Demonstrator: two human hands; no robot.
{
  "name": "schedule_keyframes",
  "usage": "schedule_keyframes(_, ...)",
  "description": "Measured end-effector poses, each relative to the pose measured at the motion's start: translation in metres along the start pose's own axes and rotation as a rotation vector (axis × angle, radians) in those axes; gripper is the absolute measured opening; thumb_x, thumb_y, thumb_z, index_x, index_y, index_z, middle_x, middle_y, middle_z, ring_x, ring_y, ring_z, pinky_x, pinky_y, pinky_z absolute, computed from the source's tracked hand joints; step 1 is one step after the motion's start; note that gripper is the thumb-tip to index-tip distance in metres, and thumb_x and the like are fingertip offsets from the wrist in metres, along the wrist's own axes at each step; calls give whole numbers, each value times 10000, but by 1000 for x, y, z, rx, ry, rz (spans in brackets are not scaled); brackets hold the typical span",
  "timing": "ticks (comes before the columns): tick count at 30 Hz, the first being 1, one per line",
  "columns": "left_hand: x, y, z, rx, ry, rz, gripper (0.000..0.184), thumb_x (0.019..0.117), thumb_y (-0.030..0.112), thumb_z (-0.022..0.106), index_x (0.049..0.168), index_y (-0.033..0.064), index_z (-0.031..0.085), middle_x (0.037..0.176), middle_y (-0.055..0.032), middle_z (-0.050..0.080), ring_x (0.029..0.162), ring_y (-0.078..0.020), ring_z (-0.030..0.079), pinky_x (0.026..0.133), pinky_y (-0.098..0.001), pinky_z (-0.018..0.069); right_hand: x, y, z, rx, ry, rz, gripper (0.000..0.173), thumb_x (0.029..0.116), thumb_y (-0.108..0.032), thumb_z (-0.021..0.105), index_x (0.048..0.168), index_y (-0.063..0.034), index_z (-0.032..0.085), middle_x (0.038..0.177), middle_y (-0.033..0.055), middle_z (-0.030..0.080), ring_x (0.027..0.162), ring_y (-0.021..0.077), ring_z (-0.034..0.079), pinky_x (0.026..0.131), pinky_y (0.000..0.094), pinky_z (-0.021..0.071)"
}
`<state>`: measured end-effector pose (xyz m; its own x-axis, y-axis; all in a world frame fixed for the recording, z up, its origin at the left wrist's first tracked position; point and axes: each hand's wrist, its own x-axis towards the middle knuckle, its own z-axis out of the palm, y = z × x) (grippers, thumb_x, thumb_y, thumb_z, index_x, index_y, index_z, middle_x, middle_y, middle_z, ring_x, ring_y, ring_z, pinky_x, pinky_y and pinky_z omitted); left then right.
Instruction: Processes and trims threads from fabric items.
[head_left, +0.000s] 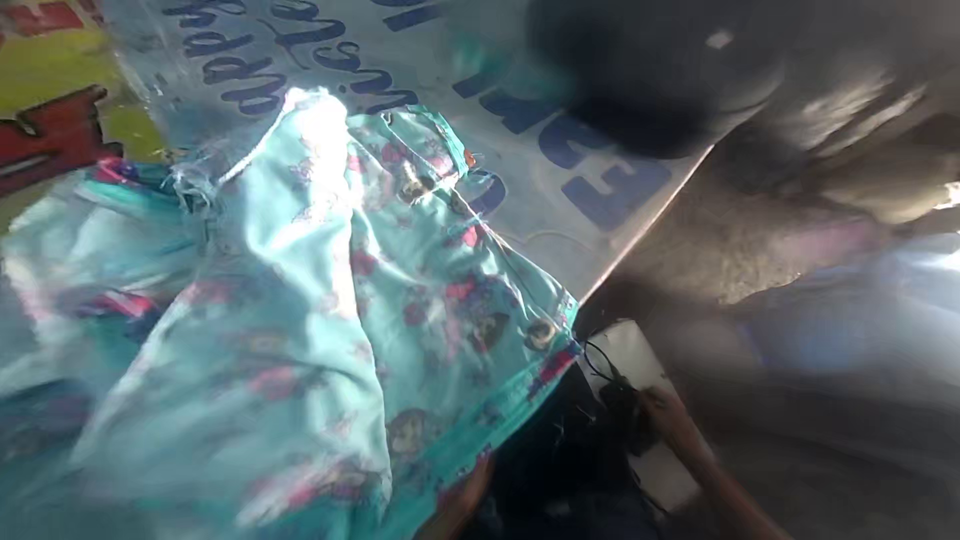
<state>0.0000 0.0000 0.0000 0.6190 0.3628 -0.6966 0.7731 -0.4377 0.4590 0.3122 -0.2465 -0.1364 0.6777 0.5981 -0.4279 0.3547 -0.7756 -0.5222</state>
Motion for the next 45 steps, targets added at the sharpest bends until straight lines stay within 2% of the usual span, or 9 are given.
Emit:
schedule_keyframes(10, -101, 28, -32, -265, 374, 771, 222, 1017, 157, 617, 1186, 60, 724, 1082, -101, 748, 992, -191, 730, 882, -368, 598, -7, -73, -73, 4, 356, -150, 267, 1022, -173, 599, 1136, 56, 675, 999, 234, 713, 913, 360, 703, 851, 570, 560)
schedule_keyframes(14, -129, 39, -63, -359, 677, 965, 188, 1047, 178, 581, 1098, 49, 708, 998, -96, 727, 981, -138, 695, 891, -270, 565, -16, -170, -119, 66, 500, -575, 291, 1007, -176, 542, 966, 80, 674, 741, 132, 640, 622, 108, 566, 592, 297, 498)
schedule_keyframes(19, -98, 59, -96, -58, 1224, 672, 173, 1028, 211, 595, 1039, 95, 722, 988, -53, 730, 935, -130, 694, 805, -267, 572, -21, -280, -133, 193, 248, -1046, 243, 1000, -217, 599, 960, -4, 710, 765, -3, 670, 654, -96, 541, 618, 77, 457)
schedule_keyframes(25, -60, 84, -102, 404, 1267, 393, 184, 919, 308, 682, 940, 130, 724, 879, -87, 669, 780, -282, 679, 598, -410, 521, -17, -360, -141, 321, 39, -1297, 112, 961, -154, 637, 919, -67, 695, 718, -86, 611, 613, -101, 505, 563, 68, 424)
schedule_keyframes(31, -76, 73, -112, -616, 1260, 619, 108, 999, 113, 582, 1004, 27, 646, 863, 20, 645, 738, 5, 606, 655, -147, 529, -21, -386, -143, 410, -86, -1314, 192, 1021, -263, 603, 972, -95, 684, 733, -111, 598, 627, -100, 512, 565, 75, 433)
schedule_keyframes(35, -83, 65, -113, -1140, 1233, 719, 62, 1002, 60, 574, 1018, 83, 629, 872, 39, 645, 739, -33, 632, 669, -211, 574, -47, -394, -107, 316, -42, -1363, 664, 921, -668, 606, 1109, -31, 615, 744, -29, 576, 625, -37, 503, 555, 135, 446)
schedule_keyframes(37, -85, 64, -109, -1272, 1222, 748, 64, 984, 65, 613, 1006, 100, 662, 874, 28, 661, 736, -44, 644, 658, -220, 578, -62, -398, -84, 238, 68, -1395, 673, 873, -637, 692, 1137, -25, 597, 786, 32, 636, 615, 39, 562, 531, 199, 478)
schedule_keyframes(41, -94, 51, -104, -1041, 1376, 773, 47, 991, 120, 625, 971, 126, 667, 1175, -3, 681, 1057, -80, 662, 873, -241, 578, -64, -396, -63, 167, 205, -1492, 298, 875, -192, 689, 1121, -63, 580, 881, 74, 668, 626, 103, 600, 514, 215, 483)
schedule_keyframes(45, -115, 24, -100, -574, 1576, 742, 58, 1000, 196, 626, 969, 168, 666, 1245, 33, 675, 1184, -119, 642, 985, -278, 558, -53, -382, -72, 20, 295, -1633, 126, 1008, -158, 535, 1123, -109, 553, 1008, 110, 683, 717, 162, 639, 539, 257, 473)
